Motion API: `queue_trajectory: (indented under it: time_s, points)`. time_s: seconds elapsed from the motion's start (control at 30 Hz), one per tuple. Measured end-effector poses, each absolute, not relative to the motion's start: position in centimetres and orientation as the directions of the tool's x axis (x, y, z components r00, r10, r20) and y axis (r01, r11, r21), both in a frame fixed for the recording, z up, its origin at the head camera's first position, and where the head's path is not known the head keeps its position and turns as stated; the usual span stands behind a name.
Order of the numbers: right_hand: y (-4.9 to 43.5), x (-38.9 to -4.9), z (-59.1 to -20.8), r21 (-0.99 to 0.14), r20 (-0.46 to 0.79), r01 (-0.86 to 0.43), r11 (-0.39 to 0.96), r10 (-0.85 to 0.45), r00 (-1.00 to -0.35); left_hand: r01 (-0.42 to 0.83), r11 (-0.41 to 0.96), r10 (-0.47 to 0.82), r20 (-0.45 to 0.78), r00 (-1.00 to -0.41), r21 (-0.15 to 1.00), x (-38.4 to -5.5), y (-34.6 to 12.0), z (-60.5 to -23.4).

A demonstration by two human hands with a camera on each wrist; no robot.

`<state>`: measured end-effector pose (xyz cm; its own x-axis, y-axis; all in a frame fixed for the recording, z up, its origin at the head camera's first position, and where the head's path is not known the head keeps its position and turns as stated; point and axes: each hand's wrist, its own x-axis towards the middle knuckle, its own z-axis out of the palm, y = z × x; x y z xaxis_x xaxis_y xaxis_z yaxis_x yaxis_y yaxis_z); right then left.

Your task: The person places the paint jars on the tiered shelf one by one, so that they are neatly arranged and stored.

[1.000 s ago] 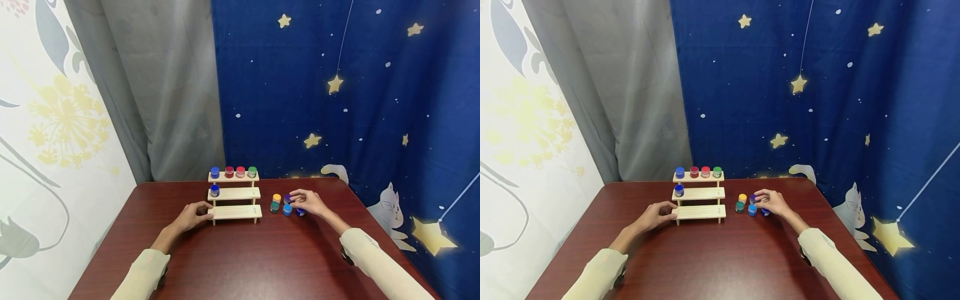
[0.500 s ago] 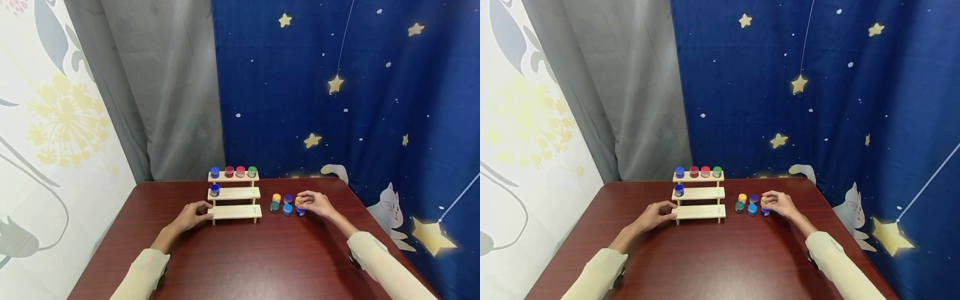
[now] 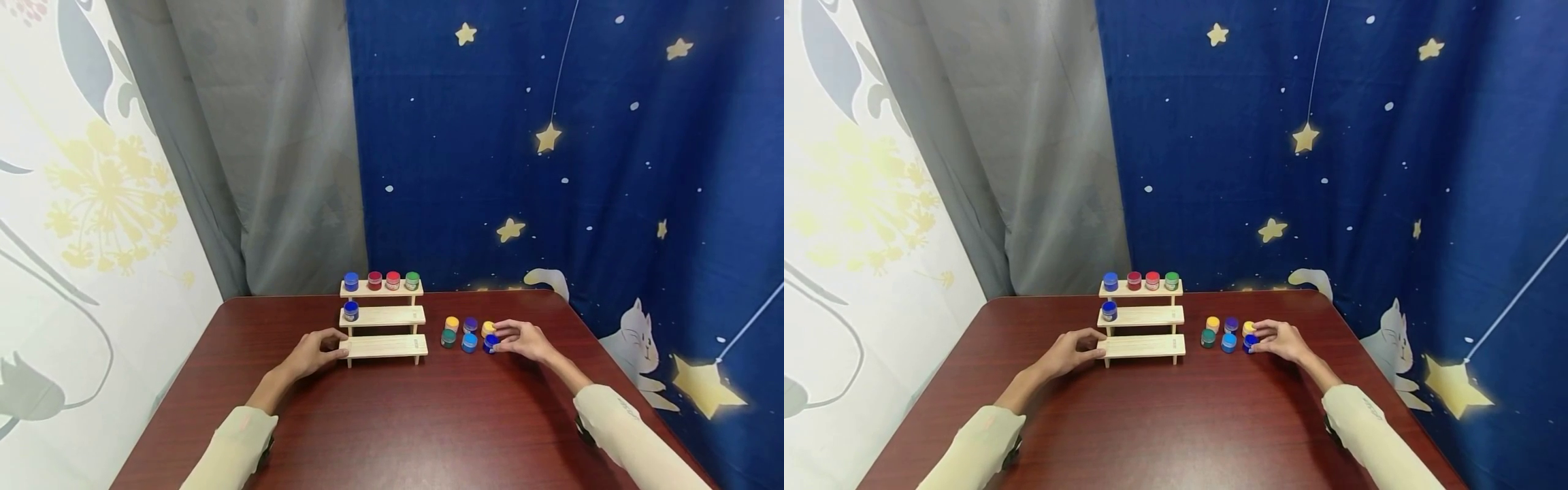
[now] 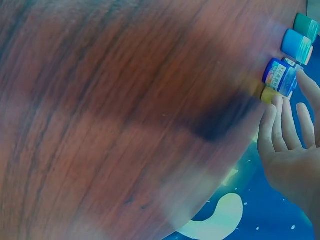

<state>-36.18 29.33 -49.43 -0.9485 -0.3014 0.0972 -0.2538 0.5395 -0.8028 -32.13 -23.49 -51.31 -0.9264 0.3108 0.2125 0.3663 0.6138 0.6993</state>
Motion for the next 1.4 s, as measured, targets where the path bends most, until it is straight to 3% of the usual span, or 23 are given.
queue_trajectory:
  time_s: [0.63, 1.4]
  points:
    - [28.8, -35.5, -50.3, -0.820, 0.004, -0.149, 0.553, -0.255, -0.967, 0.345, 0.627, 0.300, 0.192, -0.934, 0.698, -32.3, -23.4, -51.5]
    - [28.6, -35.4, -49.0, -0.806, 0.059, -0.205, 0.555, -0.269, -0.961, 0.336, 0.628, 0.292, 0.187, -0.938, 0.702, -32.3, -23.4, -51.3]
